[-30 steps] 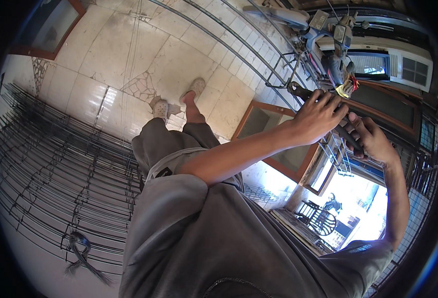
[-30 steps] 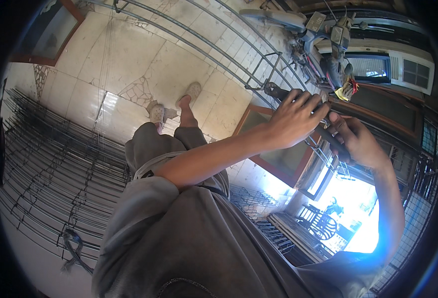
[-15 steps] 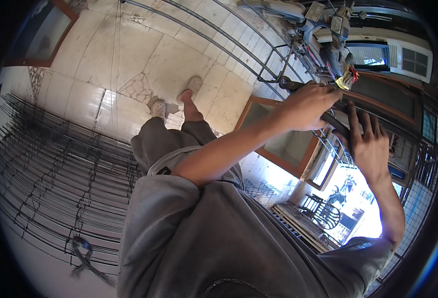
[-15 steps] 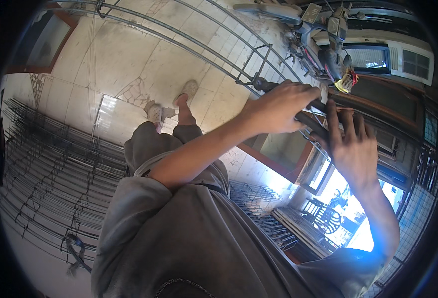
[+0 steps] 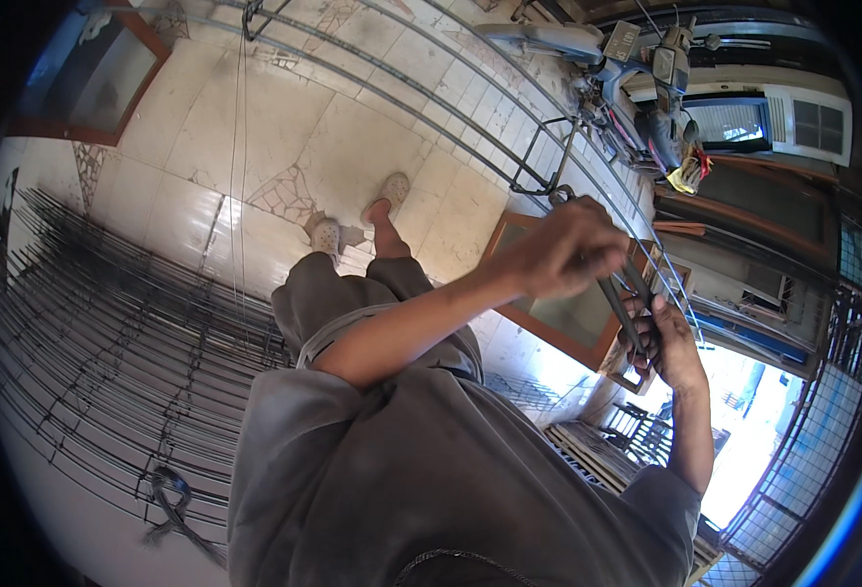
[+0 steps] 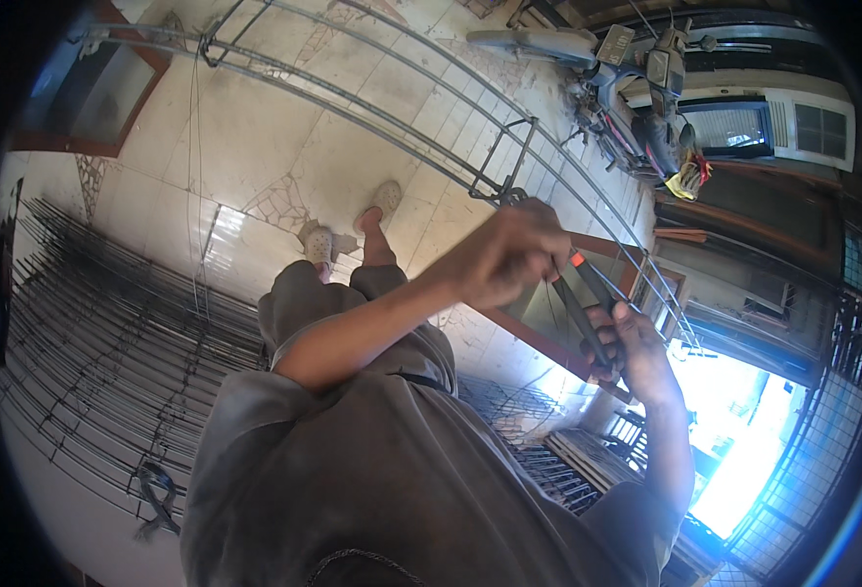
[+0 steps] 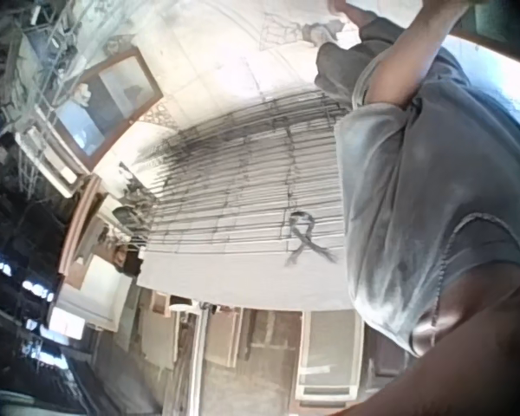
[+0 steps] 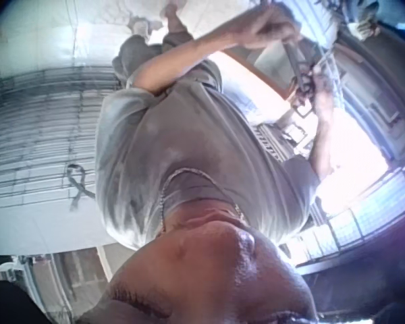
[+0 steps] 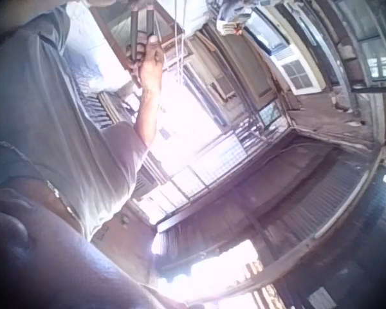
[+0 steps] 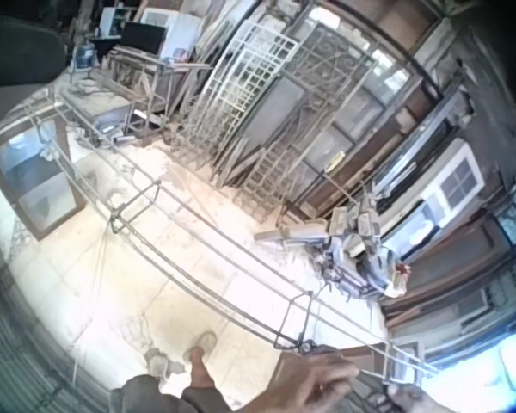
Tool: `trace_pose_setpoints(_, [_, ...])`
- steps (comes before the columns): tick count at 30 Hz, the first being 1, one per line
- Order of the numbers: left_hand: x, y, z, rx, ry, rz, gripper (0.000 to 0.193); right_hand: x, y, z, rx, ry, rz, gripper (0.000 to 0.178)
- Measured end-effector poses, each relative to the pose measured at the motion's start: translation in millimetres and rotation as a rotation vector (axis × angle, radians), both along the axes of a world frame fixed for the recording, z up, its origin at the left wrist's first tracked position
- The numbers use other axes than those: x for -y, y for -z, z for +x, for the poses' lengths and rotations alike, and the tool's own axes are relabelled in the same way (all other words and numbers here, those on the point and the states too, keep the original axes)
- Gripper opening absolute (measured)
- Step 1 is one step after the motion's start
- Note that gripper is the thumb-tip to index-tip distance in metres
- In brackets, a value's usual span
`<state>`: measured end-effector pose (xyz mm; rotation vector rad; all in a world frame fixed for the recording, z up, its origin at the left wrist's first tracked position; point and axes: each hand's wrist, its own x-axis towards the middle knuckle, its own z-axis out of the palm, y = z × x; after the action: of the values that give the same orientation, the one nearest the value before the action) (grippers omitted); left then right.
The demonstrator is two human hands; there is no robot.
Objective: The person constructs a metal frame by using a pair of end-cutting nippers to twist and cut wire ties around intersecting metal rods.
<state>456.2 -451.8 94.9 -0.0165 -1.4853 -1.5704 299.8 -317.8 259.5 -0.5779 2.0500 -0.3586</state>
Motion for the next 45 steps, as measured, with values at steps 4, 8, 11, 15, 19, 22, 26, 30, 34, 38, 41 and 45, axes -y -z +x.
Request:
trace_pose_setpoints(4, [-14, 1, -13, -0.029, -0.25, -0.241, 0.053, 5, -10, 7, -0.028, -0.062, -0.013, 0.064])
trace_pose_setpoints(8, [-18, 4, -20, 0.07, -0.446, -0.42, 0.063, 34, -30, -2, -0.144, -0.19, 0.06, 0.054])
trace_pose_setpoints(11, [-18, 0, -37, 0.207, -0.596, -0.35, 0.07, 62, -46, -2, -0.113, -0.314, 0.137, 0.048])
trace_pose_setpoints(15, [-18, 2, -57, 0.219, -0.651, -0.379, 0.052, 70, -59, 14, -0.298, -0.675, 0.008, 0.042])
trace_pose_setpoints(19, [-22, 15, -56, 0.272, -0.679, -0.403, 0.035, 43, -46, 48, -1.349, -1.385, -0.147, 0.069])
trace_pose_setpoints(22, [-23, 6, -54, 0.265, -0.637, -0.38, 0.039, 20, -41, 68, -1.52, -1.487, 0.033, 0.092])
trace_pose_setpoints(26, [-16, -9, -47, 0.323, -0.611, -0.298, 0.044, 34, -35, 57, -1.609, -1.487, -0.07, 0.086])
trace_pose_setpoints(30, [-4, -11, -44, 0.346, -0.507, -0.32, 0.05, 51, -28, 21, -1.301, -1.35, -0.223, 0.071])
trace_pose_setpoints(34, [4, -10, -43, 0.501, -0.35, -0.375, 0.053, 68, -26, -6, -0.471, -0.485, 0.034, 0.068])
trace_pose_setpoints(38, [5, -8, -42, 0.472, -0.278, -0.604, 0.058, 38, -17, -26, 0.166, 0.271, 0.196, 0.083])
trace_pose_setpoints(41, [-6, -12, -35, 0.604, -0.079, -0.672, 0.056, 2, -7, -18, 0.31, 0.248, 0.11, 0.091])
trace_pose_setpoints(45, [-36, 8, -31, 0.591, -0.014, -0.711, 0.057, -52, 25, -2, 0.346, 0.266, 0.045, 0.092])
